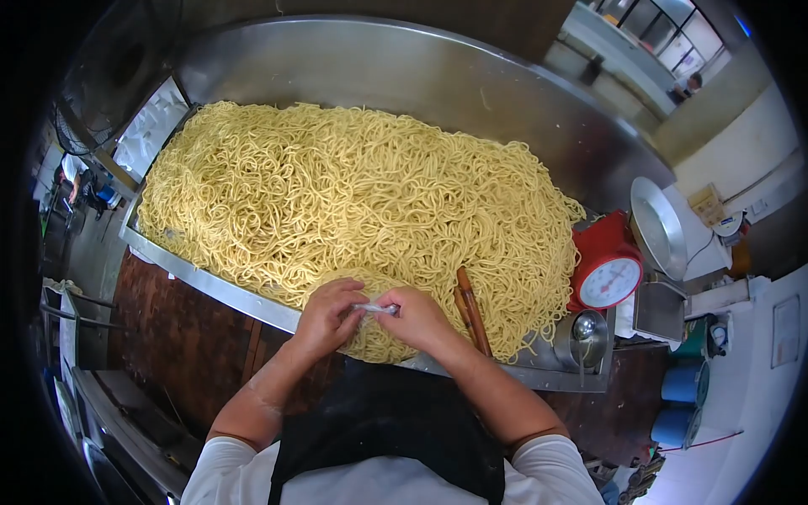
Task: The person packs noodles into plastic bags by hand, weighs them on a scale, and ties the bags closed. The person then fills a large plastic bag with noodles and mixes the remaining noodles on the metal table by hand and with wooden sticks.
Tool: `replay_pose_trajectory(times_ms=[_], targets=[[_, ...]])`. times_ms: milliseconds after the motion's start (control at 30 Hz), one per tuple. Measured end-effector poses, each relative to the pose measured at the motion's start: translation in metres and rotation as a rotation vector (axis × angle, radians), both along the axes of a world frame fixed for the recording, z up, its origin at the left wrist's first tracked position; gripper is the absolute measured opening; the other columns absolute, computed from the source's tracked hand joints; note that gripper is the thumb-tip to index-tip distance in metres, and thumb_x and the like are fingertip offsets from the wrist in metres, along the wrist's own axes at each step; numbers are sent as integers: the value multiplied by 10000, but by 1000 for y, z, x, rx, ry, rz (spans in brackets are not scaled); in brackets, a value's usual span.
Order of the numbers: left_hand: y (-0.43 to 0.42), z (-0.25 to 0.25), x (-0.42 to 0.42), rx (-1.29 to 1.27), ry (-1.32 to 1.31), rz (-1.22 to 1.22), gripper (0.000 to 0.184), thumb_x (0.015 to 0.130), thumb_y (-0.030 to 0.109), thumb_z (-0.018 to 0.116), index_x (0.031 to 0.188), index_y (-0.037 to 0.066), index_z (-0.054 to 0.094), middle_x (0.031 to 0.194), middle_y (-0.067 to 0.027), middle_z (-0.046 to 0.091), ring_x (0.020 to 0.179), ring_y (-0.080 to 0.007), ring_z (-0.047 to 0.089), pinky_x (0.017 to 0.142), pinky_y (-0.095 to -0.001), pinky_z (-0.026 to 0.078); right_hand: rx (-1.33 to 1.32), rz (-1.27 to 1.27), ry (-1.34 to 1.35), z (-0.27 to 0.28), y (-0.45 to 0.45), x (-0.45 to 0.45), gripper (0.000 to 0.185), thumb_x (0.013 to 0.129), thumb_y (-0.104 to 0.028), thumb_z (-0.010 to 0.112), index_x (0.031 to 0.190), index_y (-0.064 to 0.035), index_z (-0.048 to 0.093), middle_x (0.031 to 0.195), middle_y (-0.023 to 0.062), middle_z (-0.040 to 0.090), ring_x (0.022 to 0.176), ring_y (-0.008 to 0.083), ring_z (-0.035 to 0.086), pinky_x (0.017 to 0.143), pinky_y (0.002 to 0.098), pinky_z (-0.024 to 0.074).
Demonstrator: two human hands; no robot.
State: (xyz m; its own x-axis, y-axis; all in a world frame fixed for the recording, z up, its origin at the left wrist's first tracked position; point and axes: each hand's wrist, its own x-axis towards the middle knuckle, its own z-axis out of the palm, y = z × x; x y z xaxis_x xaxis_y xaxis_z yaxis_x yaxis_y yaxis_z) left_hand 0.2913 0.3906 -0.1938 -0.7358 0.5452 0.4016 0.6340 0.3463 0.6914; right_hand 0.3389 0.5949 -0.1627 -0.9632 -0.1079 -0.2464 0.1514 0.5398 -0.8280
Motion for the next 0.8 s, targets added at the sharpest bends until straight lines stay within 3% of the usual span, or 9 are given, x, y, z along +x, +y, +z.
replay_pose_trajectory(times_ms=[233,367,433,567,800], targets=[[5,0,1,-11,-7,-6,217,744,68,718,951,63,652,1067,-157,672,1036,-356,617,904,-441,485,-234,-144,-89,-2,-12,-1,207,839,-179,716,966,-17,693,879,72,664,764,123,627,678,277,507],[2,2,-1,21,-76,-54,188,769,96,715,942,63,647,1084,-164,666,1043,-358,615,900,-436,481,-178,-88,-22,-12,-10,1,213,847,-133,713,1011,-5,669,921,72,660,809,110,626,715,258,513],[2,5,0,16,-89,-50,182,783,105,712,948,64,648,1088,-164,665,1045,-359,614,900,-435,481,-512,-174,-15,-20,-11,1,246,847,-62,707,1076,-3,637,965,49,656,850,96,619,743,250,517],[1,6,-1,44,-94,-58,149,822,107,699,955,56,653,1097,-167,661,1045,-346,617,897,-422,482,-537,-145,-55,-24,-10,-2,293,849,-15,694,1128,-2,607,1001,35,647,850,77,612,751,234,519],[0,0,-2,105,-291,-83,75,875,89,662,928,37,660,1073,-147,661,1017,-280,628,888,-360,485,-411,-155,-33,-7,-15,-2,160,865,-94,710,993,-7,668,845,2,649,728,46,574,655,213,490]])
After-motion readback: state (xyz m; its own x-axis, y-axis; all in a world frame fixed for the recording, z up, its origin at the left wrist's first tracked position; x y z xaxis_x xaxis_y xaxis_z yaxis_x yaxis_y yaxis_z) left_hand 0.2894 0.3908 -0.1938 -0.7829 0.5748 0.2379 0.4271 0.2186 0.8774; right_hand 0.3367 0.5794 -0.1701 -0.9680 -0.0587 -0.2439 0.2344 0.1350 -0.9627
